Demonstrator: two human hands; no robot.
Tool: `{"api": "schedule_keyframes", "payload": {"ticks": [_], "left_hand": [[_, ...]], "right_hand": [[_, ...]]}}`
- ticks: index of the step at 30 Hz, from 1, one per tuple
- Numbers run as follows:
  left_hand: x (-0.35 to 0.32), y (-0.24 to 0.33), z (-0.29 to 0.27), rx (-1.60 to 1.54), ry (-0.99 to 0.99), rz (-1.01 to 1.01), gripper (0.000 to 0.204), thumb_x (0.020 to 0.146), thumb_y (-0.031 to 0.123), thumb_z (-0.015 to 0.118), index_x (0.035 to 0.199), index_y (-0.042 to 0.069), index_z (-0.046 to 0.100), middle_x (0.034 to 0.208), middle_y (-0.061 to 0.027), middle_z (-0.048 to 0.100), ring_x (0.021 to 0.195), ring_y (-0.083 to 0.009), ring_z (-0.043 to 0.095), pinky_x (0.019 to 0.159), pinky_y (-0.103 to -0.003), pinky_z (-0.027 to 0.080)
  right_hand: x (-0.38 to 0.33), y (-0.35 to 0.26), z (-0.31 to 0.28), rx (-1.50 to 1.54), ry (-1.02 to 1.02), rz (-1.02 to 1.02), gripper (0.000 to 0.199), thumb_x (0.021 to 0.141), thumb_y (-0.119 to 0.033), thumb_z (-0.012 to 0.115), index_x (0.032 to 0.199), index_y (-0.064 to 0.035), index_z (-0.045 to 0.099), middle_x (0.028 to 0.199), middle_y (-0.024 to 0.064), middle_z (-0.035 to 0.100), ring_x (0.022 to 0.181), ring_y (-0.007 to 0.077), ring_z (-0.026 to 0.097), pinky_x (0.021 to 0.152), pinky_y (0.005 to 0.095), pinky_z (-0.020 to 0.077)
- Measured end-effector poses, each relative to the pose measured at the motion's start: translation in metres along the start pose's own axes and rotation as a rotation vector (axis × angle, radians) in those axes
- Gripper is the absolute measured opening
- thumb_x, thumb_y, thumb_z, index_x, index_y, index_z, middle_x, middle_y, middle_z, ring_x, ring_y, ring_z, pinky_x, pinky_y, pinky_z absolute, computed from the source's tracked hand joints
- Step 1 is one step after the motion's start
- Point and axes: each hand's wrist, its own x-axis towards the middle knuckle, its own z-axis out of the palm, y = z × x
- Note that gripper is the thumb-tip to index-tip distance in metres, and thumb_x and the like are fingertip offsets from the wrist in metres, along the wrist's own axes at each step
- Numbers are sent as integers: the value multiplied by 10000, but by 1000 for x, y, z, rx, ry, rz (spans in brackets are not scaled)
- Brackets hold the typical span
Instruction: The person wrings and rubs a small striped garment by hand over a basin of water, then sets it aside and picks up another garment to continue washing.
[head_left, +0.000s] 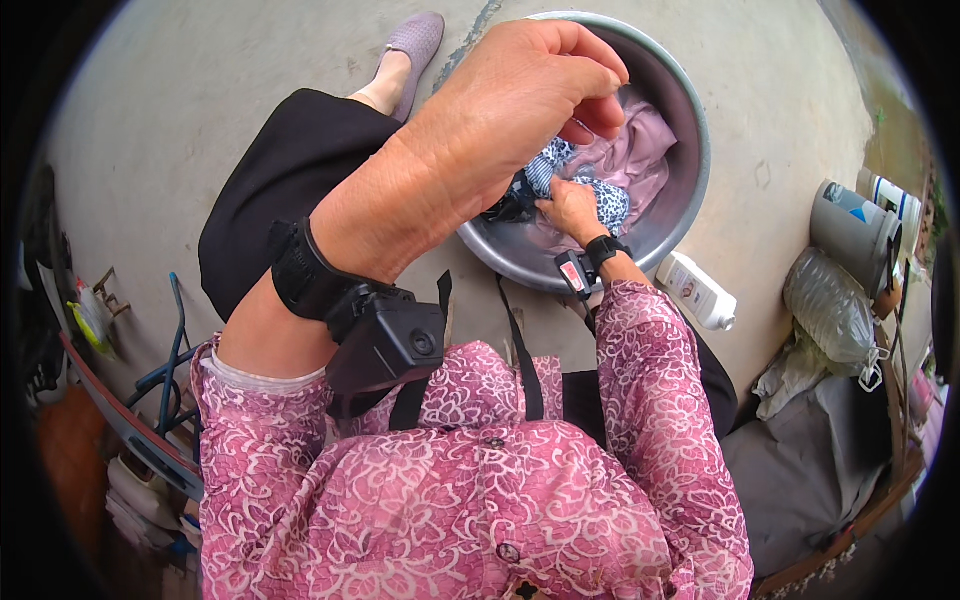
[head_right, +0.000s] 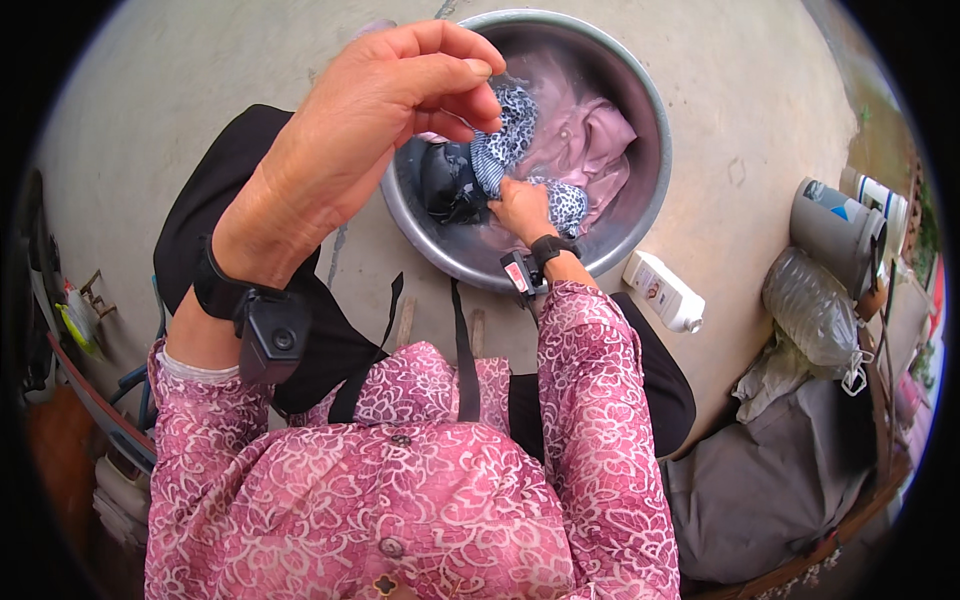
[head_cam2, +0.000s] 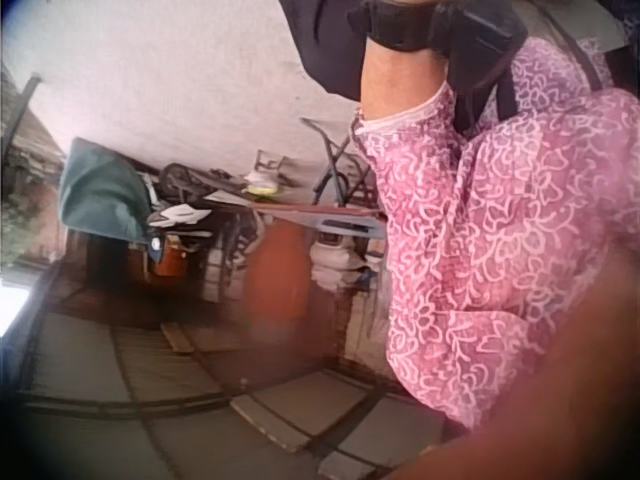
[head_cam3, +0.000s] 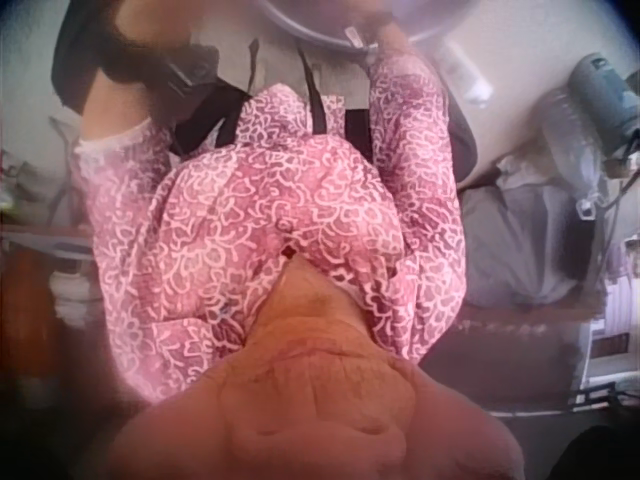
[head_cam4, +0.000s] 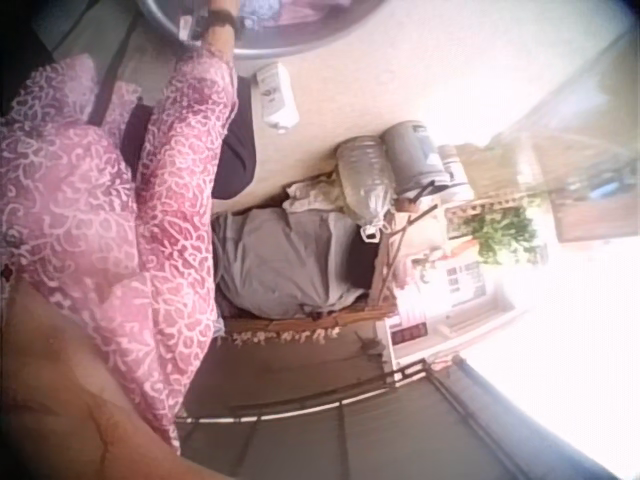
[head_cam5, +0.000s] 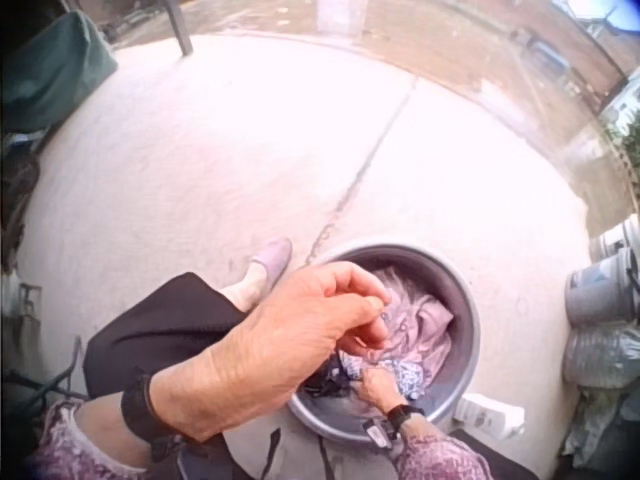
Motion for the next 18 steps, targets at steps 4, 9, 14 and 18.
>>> {"api": "schedule_keyframes", "payload": {"ticks": [4,9,14,18], "left_hand": [[6,-9,5,-24,-36,37,153,883,154,512,929,37,599,774,-42,623,748,-107,608,675,-211,464],[30,-28,3,-4,-52,56,137,869,139,524,912,34,602,764,-55,624,721,-121,611,663,-235,486],[53,-39,6,45,-27,60,134,861,123,521,911,31,604,753,-71,631,692,-137,615,644,-246,506],[65,-50,17,79,-41,19,125,860,122,511,900,40,597,744,-71,627,692,-148,612,641,-259,502]], "right_hand": [[-19,41,-26,88,272,173,340,686,-139,659,1007,-77,568,877,201,619,862,372,586,744,436,451],[-53,45,-101,344,507,55,328,677,17,597,998,-48,572,843,141,607,803,269,601,731,323,461],[-100,15,-171,712,589,83,357,705,102,518,1039,-10,578,820,3,590,775,76,529,723,211,433],[-120,1,-200,880,640,42,372,710,112,484,1062,25,568,884,-5,591,821,76,531,749,201,428]]}}
